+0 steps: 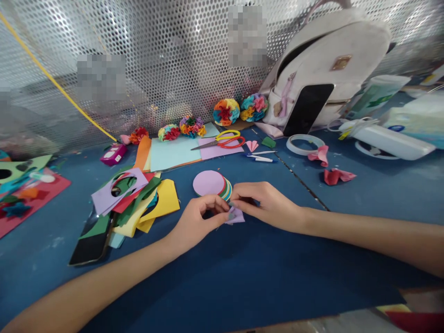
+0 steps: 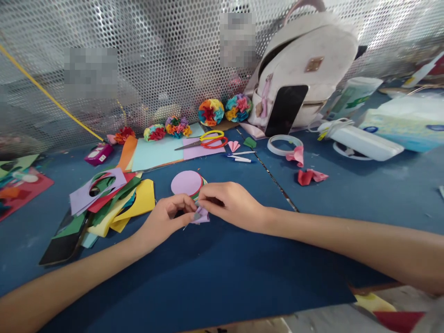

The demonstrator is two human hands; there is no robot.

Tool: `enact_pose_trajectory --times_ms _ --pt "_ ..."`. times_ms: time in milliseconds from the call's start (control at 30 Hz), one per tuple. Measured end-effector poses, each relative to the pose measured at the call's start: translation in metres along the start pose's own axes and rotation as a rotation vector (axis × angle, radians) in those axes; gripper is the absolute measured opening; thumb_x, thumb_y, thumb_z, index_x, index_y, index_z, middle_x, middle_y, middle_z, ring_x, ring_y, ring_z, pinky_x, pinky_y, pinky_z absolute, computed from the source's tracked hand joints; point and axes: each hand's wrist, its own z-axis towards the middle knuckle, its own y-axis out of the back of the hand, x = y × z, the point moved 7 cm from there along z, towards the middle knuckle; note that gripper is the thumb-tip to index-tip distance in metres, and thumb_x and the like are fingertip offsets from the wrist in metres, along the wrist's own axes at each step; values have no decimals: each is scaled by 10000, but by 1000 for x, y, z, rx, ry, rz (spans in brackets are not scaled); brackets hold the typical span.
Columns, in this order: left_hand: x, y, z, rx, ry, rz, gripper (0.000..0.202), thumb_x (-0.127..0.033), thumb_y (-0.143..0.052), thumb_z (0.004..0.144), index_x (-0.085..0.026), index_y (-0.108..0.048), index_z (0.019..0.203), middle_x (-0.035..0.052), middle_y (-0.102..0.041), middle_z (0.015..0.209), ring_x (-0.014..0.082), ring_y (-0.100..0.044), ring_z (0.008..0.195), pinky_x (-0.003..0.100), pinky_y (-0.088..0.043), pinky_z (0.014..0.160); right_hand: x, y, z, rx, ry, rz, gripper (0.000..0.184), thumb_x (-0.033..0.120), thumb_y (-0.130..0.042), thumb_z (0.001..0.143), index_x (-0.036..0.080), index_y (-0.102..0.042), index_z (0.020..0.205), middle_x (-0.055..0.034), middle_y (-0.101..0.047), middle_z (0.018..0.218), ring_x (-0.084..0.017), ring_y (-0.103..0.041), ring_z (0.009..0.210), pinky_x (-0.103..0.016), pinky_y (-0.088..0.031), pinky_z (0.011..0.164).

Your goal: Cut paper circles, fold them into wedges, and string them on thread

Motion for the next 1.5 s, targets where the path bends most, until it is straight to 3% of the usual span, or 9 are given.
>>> enact_pose_trajectory --times_ms 333,533,633,767,933,1000,1300,1400,1500 --pt "6 14 -4 -177 -55 101 116 -276 -757 821 -172 -729 776 15 -700 745 147 -588 713 267 -429 689 9 6 -2 -16 95 -115 133 239 -574 1041 199 -677 968 -19 -730 897 -117 -653 733 -217 -452 655" --pt "-3 7 1 46 -108 158 53 -225 -750 811 -186 -784 801 20 -725 795 140 -568 716 266 -403 690 35 7 -11 -4 533 -598 313 187 -420 1092 227 -667 904 -3 -739 831 -127 -618 676 -294 -391 581" --pt "-4 2 3 150 -77 141 65 -232 -757 792 -180 -795 784 30 -731 785 142 -569 698 263 -393 653 38 6 -16 63 625 -651 299 233 -462 1087 261 -668 873 15 -723 770 -129 -577 620 -322 -336 526" --pt "-4 7 1 43 -90 193 75 -236 -748 793 -179 -794 772 22 -711 741 127 -515 640 266 -361 613 37 8 -12 39 512 -586 275 247 -454 1095 235 -672 928 -8 -738 830 -139 -625 685 -303 -400 587" --pt "-20 11 -9 -160 -304 426 115 -167 -699 845 -207 -767 762 9 -691 713 149 -538 677 284 -388 656 19 8 -1 32 65 -227 105 233 -605 1005 216 -673 926 10 -726 878 -106 -645 693 -235 -433 607" --pt "-26 10 -13 -190 -364 502 136 -167 -689 868 -216 -755 759 5 -687 704 158 -553 687 297 -405 691 17 8 -2 17 11 -206 88 201 -621 975 219 -672 905 25 -719 848 -91 -617 636 -227 -418 577" --pt "-11 4 -2 37 -48 302 80 -135 -748 773 -196 -787 807 -2 -750 809 142 -607 723 253 -443 697 50 3 -20 -32 651 -699 258 154 -452 1079 212 -663 942 -7 -740 819 -139 -626 677 -315 -392 549" --pt "-10 3 0 87 -18 254 85 -139 -749 755 -193 -795 802 0 -755 794 148 -618 726 253 -441 681 48 3 -24 12 716 -709 201 166 -501 1064 247 -659 970 3 -732 824 -142 -613 670 -325 -366 536" --pt "-12 4 0 61 -34 268 73 -128 -748 753 -189 -786 766 3 -753 779 152 -633 735 257 -442 689 43 5 -22 30 645 -657 218 188 -480 1078 247 -654 961 -7 -725 832 -149 -624 696 -318 -380 561"
